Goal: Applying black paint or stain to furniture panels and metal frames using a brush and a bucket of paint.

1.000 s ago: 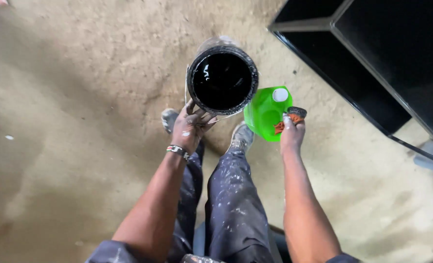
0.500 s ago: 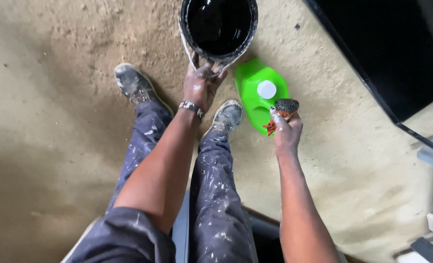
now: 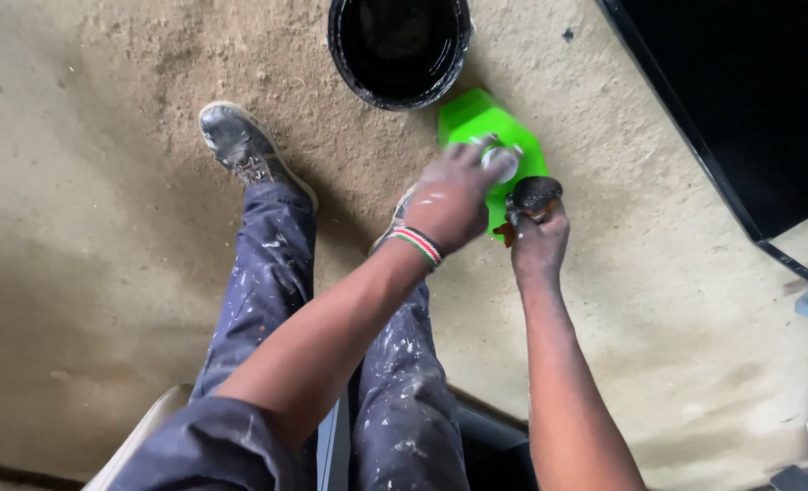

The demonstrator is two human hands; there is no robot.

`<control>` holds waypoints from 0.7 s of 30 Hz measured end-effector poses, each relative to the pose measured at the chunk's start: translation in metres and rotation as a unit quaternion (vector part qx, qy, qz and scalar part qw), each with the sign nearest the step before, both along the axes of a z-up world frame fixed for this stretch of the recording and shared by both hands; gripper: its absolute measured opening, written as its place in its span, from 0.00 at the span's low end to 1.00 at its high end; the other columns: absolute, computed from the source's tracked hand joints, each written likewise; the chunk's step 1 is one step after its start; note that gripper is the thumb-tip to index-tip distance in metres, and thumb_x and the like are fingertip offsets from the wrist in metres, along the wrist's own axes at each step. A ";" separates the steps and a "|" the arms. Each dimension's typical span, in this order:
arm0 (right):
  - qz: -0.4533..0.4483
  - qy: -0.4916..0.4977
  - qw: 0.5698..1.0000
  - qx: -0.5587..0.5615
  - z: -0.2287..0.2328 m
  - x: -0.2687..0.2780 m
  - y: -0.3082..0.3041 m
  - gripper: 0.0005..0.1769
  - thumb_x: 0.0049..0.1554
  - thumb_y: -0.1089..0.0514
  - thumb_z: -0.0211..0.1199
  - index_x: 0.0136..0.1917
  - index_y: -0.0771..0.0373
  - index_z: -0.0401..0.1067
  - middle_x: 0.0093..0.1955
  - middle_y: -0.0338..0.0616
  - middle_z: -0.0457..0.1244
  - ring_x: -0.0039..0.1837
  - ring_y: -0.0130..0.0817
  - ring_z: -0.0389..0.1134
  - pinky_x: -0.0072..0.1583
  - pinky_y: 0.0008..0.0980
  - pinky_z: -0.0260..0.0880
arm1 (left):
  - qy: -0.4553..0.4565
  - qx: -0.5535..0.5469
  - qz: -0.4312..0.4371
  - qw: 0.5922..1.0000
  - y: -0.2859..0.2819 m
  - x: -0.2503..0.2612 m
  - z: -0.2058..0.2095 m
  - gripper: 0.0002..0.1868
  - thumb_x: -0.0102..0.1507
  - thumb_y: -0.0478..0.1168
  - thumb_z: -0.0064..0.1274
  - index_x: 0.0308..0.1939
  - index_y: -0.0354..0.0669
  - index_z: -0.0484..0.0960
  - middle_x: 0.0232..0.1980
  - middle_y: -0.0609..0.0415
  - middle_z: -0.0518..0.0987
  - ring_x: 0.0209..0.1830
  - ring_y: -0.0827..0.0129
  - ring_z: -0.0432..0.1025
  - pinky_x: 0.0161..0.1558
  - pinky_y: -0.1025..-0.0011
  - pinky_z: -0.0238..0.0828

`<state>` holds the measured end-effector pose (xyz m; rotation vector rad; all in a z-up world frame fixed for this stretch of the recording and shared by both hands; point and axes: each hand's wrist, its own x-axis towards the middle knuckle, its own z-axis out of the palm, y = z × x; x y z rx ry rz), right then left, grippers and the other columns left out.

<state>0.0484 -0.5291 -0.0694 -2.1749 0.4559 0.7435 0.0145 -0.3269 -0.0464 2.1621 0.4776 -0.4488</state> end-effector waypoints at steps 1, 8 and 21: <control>-0.023 0.021 0.999 0.023 0.008 0.001 0.011 0.10 0.64 0.70 0.68 0.57 0.61 0.74 0.43 0.48 0.71 0.37 0.39 0.78 0.34 0.33 0.75 | -0.032 0.042 -0.072 0.996 -0.009 0.002 -0.002 0.31 0.68 0.37 0.67 0.75 0.64 0.88 0.83 0.50 0.75 0.72 0.41 0.77 0.59 0.50 0.91; -0.069 0.057 0.993 0.079 -0.025 -0.017 -0.005 0.12 0.67 0.77 0.61 0.57 0.63 0.70 0.42 0.50 0.69 0.35 0.40 0.78 0.31 0.27 0.73 | -0.116 0.146 -0.110 0.976 -0.022 0.021 -0.010 0.09 0.71 0.33 0.61 0.56 0.43 0.87 0.52 0.48 0.71 0.43 0.38 0.85 0.33 0.43 0.91; -0.114 0.073 0.987 0.081 -0.025 -0.020 0.003 0.10 0.65 0.76 0.61 0.53 0.63 0.73 0.36 0.51 0.68 0.29 0.43 0.77 0.29 0.32 0.76 | 0.361 -0.079 0.272 0.889 -0.027 0.041 -0.017 0.43 0.63 0.79 0.56 0.56 0.44 0.92 0.52 0.39 0.94 0.60 0.35 0.89 0.62 0.37 0.87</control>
